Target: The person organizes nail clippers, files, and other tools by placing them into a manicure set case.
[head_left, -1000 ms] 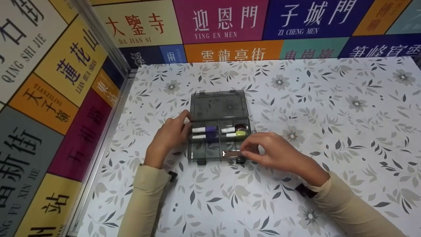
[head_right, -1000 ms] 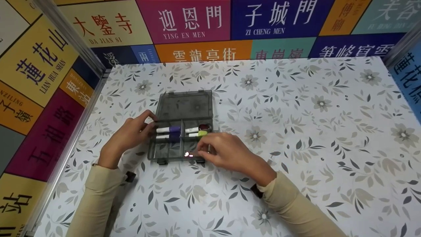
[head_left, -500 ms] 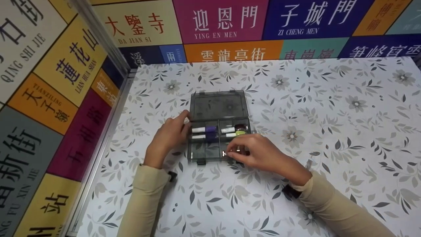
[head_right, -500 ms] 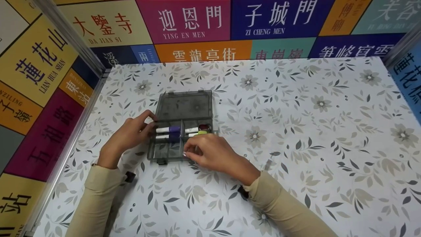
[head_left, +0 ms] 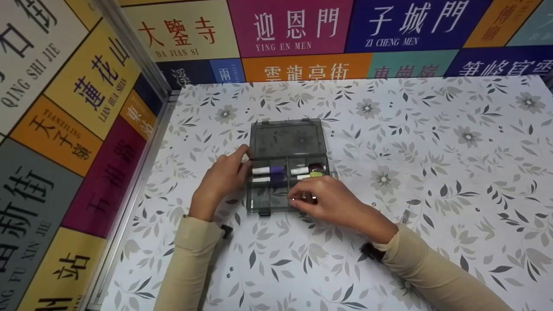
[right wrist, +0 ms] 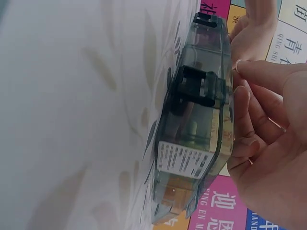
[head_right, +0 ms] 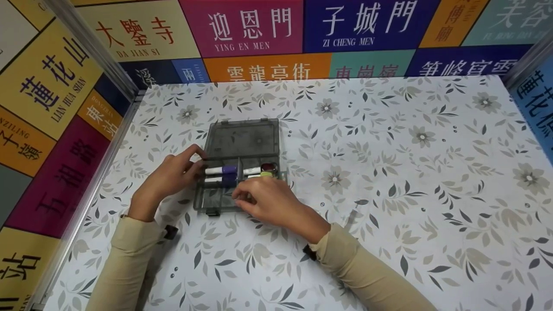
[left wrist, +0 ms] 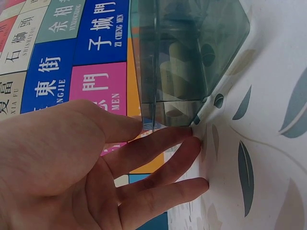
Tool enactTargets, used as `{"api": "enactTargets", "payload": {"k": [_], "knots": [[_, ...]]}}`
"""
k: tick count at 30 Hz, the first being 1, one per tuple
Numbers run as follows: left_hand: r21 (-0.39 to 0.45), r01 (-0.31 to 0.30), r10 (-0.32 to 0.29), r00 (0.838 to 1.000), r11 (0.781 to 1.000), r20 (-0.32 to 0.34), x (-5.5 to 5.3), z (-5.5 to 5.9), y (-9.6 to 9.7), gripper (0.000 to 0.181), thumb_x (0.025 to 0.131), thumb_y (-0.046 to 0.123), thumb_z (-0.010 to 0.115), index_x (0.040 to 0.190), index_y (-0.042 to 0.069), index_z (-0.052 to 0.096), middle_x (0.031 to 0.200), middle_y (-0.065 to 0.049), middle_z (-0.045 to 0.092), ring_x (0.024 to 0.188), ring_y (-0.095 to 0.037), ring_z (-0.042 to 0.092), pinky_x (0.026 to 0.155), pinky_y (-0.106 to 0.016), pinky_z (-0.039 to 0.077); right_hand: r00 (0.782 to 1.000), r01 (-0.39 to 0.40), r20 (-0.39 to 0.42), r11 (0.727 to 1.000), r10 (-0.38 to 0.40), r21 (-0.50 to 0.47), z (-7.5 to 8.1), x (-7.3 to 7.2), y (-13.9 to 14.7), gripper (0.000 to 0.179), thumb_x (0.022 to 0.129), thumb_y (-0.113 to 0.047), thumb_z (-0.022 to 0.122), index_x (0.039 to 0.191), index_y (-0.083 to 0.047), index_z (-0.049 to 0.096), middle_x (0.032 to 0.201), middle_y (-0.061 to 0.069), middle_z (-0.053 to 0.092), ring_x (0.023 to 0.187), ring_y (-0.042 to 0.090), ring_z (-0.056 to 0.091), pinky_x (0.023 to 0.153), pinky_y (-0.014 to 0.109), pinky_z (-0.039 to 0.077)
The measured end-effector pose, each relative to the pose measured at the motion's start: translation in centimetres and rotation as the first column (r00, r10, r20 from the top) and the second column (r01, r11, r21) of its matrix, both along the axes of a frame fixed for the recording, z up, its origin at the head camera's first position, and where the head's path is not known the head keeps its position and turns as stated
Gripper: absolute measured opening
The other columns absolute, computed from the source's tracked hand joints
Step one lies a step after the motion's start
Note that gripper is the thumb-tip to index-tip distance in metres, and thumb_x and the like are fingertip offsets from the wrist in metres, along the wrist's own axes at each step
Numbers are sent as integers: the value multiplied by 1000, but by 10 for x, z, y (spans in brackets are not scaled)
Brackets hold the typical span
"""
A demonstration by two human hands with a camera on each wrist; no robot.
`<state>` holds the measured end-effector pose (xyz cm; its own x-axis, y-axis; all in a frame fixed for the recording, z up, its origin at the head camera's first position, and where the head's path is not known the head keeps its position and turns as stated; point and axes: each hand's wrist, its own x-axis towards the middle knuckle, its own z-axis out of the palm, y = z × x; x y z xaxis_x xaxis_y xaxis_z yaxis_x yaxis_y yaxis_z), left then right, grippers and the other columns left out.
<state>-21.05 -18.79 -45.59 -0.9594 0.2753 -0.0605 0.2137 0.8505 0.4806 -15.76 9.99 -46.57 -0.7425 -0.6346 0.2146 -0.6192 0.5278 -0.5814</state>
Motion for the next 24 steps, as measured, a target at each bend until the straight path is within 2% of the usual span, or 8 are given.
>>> {"api": "enactTargets", "payload": {"k": [10, 16, 24], "knots": [[3, -3, 3, 1000, 1000, -3, 1, 1, -1, 20, 114, 23, 55, 133, 18, 59, 78, -6, 65, 73, -25, 58, 66, -44, 45, 999, 47, 13, 999, -47, -1, -1, -1, -7, 4, 98, -27, 82, 101, -24, 84, 93, -12, 80, 84, 7, 71, 79, 33, 56], [1, -3, 3, 1000, 1000, -2, 0, 0, -1, 21, 114, 24, 54, 134, 19, 59, 77, -6, 65, 73, -26, 58, 67, -45, 46, 999, 32, 11, 999, -32, -11, -2, -1, -10, 4, 98, -26, 82, 101, -24, 84, 93, -12, 81, 81, 5, 71, 79, 32, 56], [1, -6, 5, 1000, 1000, 18, 0, 0, -1, 20, 115, 27, 52, 133, 21, 58, 79, -4, 68, 74, -26, 60, 66, -43, 47, 1000, 23, -9, 999, -23, -34, -2, -1, -8, 4, 99, -25, 82, 100, -22, 84, 92, -11, 80, 84, 7, 71, 80, 33, 55]]}}
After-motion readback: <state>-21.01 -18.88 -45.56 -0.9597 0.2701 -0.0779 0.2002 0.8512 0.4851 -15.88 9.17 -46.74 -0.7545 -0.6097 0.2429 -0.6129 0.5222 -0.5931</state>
